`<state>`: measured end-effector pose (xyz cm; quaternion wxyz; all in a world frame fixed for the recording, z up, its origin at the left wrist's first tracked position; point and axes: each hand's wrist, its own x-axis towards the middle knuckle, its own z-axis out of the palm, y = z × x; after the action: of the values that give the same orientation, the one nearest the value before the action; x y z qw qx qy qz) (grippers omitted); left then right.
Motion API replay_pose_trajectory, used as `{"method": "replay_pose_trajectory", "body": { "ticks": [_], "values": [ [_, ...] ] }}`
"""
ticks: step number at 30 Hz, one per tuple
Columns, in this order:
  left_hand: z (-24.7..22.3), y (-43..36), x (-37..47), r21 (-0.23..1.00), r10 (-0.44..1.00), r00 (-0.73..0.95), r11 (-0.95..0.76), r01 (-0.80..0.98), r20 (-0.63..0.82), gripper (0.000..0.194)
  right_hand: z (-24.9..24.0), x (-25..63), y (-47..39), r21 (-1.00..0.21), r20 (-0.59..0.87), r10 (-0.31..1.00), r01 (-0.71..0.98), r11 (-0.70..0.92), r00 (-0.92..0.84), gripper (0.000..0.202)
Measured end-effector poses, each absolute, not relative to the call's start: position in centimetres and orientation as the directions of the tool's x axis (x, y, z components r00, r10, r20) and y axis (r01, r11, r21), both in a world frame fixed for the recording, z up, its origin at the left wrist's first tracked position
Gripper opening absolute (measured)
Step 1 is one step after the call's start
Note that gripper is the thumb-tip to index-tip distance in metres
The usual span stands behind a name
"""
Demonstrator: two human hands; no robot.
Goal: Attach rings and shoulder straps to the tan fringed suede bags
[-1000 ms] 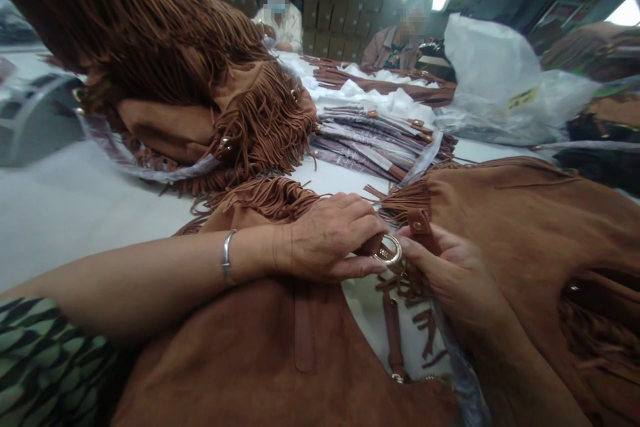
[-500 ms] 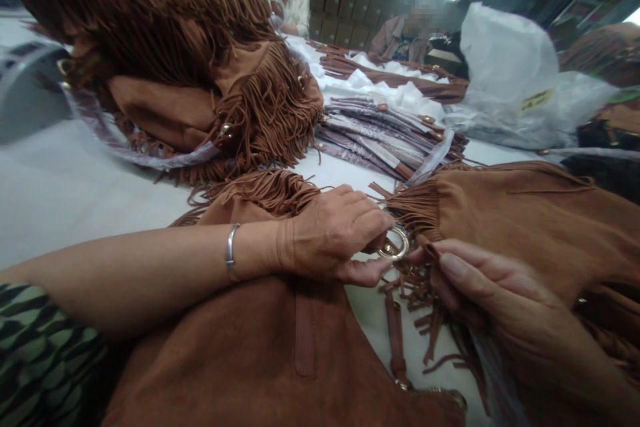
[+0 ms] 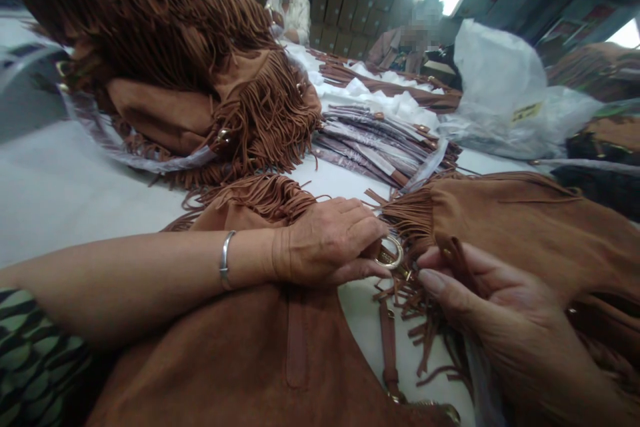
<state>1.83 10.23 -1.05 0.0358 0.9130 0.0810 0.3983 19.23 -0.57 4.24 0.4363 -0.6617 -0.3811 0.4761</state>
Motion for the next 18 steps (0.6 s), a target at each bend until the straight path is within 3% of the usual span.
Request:
{"method": "replay_pose_trajectory", "body": {
  "ticks": [5,7,10,15,18],
  "values": [
    [-0.4,9.7,2.1,0.357,0.432,0.565,-0.901,0.245,0.703,0.035,2.1,17.7,0.3,-0.970,-0.234,0.959,0.036,-0.242,0.160,0.031],
    [-0.1,9.4,2.2,0.405,0.497,0.557,-0.867,0.290,0.666,0.032,1.6,17.3,0.4,-0.981,-0.191,0.962,0.006,-0.196,0.196,0.029],
    [0.0,9.0,2.5,0.391,0.521,0.555,-0.853,0.345,0.648,0.031,1.5,16.9,0.4,-0.988,-0.112,0.952,0.071,-0.138,0.284,0.028],
    [-0.1,8.8,2.7,0.409,0.551,0.554,-0.834,0.369,0.624,0.020,1.6,16.5,0.2,-0.976,0.001,0.968,0.210,-0.053,0.252,0.025],
    [0.0,9.1,2.6,0.439,0.512,0.609,-0.854,0.280,0.607,0.030,1.8,16.6,0.3,-0.981,0.011,0.965,0.190,-0.040,0.262,0.025]
  ]
}}
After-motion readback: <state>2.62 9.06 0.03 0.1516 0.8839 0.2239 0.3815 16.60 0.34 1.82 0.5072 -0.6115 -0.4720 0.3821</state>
